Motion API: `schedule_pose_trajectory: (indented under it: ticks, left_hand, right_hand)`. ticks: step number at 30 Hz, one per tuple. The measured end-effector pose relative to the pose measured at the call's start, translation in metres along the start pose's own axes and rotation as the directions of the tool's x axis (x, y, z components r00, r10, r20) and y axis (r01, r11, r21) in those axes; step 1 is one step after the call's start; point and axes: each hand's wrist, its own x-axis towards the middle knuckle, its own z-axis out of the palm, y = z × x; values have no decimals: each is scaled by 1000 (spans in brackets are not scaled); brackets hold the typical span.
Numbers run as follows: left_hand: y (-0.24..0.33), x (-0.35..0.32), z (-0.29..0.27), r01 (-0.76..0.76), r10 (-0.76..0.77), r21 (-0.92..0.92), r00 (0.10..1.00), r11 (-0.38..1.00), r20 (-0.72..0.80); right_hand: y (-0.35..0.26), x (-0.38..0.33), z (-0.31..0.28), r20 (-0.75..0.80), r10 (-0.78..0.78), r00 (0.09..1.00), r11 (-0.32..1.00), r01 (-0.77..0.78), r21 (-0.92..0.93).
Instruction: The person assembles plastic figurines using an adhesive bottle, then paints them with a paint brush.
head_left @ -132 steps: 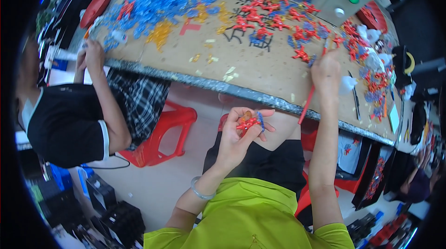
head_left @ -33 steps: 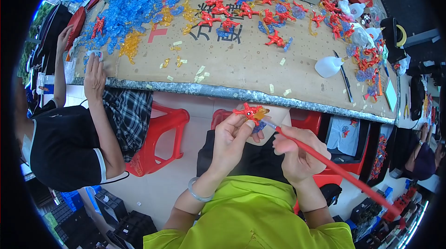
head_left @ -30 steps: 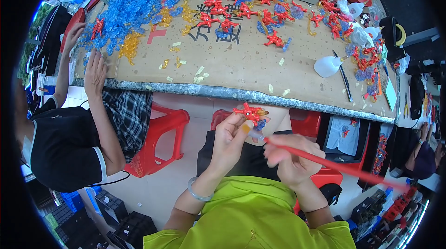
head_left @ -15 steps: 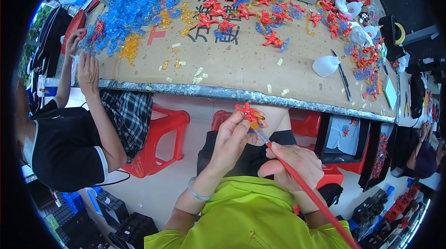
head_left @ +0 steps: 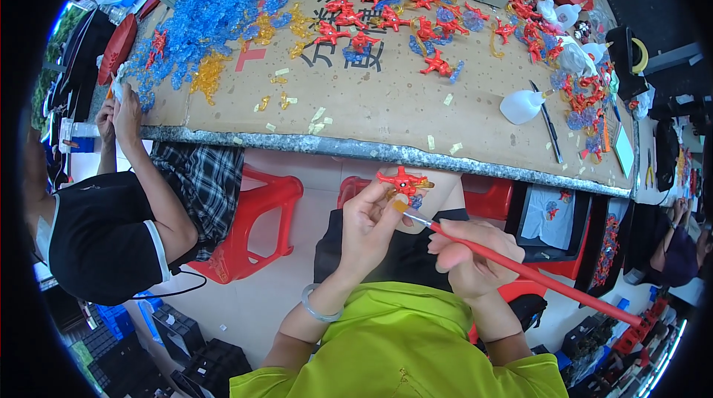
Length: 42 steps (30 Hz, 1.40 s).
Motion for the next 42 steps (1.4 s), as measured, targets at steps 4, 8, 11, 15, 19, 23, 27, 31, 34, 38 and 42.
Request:
schedule_pose_trajectory:
  ticks: [4, 8, 11, 15, 19, 23, 27, 31, 34, 38, 42]
  left_hand:
    - [6, 0, 7, 2, -2, 6, 1000, 1000, -8]
    - [3, 0, 5, 20, -18, 47, 999, 999, -37]
    - [3, -4, 2, 49, -45, 90, 998, 995, -42]
    - [6, -3, 2, 40, -41, 58, 999, 998, 2]
    - [4, -3, 0, 57, -59, 36, 997, 998, 49]
    - [4, 0, -1, 69, -55, -144, 994, 987, 96]
    - [1, 6, -12, 144, -109, -152, 969, 978, 222]
    - [5, 5, -13, 211, -173, -168, 961, 963, 215]
    - [3, 6, -14, 214, -168, -194, 958, 957, 232]
    - [7, 8, -17, 241, -145, -269, 932, 933, 331]
    - [12, 10, -21, 333, -141, -314, 852, 889, 503]
  right_hand:
    - [-3, 1, 4, -78, 75, 994, 997, -74, 14]
    - [3, 7, 8, -76, -22, 997, 996, 16, -88]
    - [-1, 8, -1, -63, 71, 996, 997, -68, 42]
    - [12, 23, 7, -143, 180, 973, 981, -168, 93]
    - [23, 17, 16, 57, 287, 956, 934, -293, 203]
    - [25, 11, 18, 71, 397, 915, 857, -398, 327]
    - [30, 11, 19, 116, 423, 899, 810, -432, 396]
    - [34, 13, 21, 117, 450, 885, 756, -447, 479]
    - [36, 13, 22, 131, 436, 890, 756, -442, 483]
    - [37, 14, 21, 111, 427, 897, 764, -424, 487]
    - [41, 17, 18, 157, 364, 918, 781, -392, 485]
